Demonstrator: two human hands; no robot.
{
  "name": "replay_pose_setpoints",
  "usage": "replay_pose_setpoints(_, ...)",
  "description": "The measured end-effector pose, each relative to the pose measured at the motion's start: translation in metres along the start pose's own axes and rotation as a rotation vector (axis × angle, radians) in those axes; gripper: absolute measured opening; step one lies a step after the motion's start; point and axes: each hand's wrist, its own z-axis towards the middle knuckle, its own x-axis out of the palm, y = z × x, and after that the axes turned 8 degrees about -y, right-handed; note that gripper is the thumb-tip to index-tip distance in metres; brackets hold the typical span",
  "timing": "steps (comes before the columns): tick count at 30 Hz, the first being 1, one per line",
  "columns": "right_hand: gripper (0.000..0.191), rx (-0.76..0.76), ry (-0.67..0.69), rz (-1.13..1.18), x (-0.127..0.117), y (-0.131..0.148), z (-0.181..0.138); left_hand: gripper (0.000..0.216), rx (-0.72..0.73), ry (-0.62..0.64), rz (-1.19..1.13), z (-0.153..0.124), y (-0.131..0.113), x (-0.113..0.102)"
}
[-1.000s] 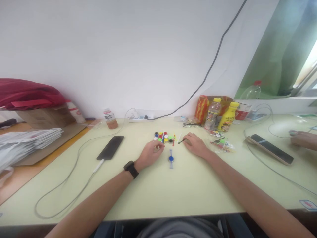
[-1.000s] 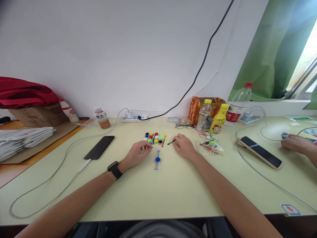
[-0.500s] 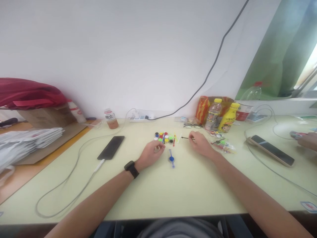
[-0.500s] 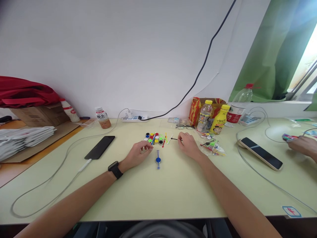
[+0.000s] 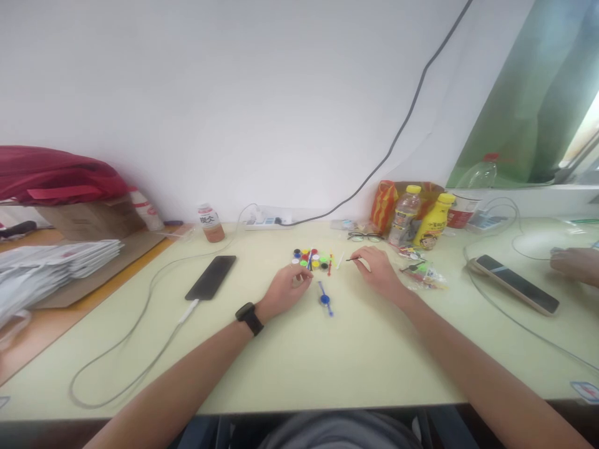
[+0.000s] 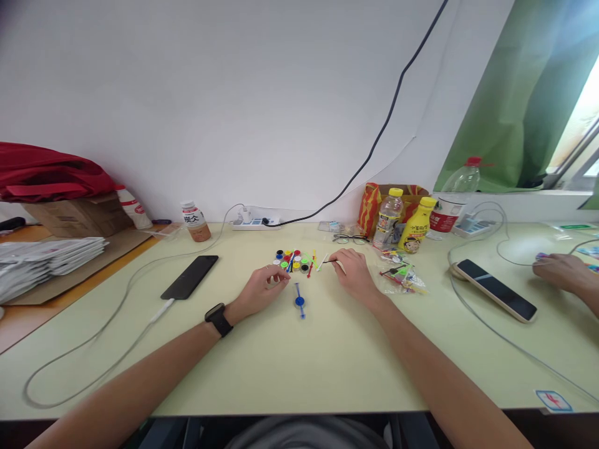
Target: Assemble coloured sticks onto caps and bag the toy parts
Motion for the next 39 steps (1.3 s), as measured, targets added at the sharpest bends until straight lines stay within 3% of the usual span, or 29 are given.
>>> replay_pose_setpoints(5,0.016,-0.042,-0.084,0.098,-0.003,0.011,0.001,0.013,0.003,-0.006,-0.003,0.0,0.001,0.0)
replay_pose_setpoints(10,0.013,0.087,-0.093,0.323,-0.01,0.033,0.002,0.014,0.003,0.0,0.002,0.0,-0.001,-0.001)
replay_pose_setpoints(15,0.011,0.214,0.041,0.59,-0.009,0.055,-0.001,0.014,0.003,-0.001,-0.001,0.001,-0.001,-0.001)
replay_pose_setpoints(22,0.016,0.271,0.224,0.823,-0.007,0.075,-0.008,0.016,-0.018,-0.025,-0.011,0.001,-0.001,0.0)
replay_pose_setpoints(27,0.014,0.281,0.22,0.796,-0.007,0.08,-0.009,0.015,-0.011,-0.017,-0.016,0.001,0.0,0.0)
replay_pose_setpoints(39,0.016,0.108,0.167,0.648,-0.01,0.086,-0.01,0.015,-0.004,0.001,-0.012,0.001,-0.003,-0.001)
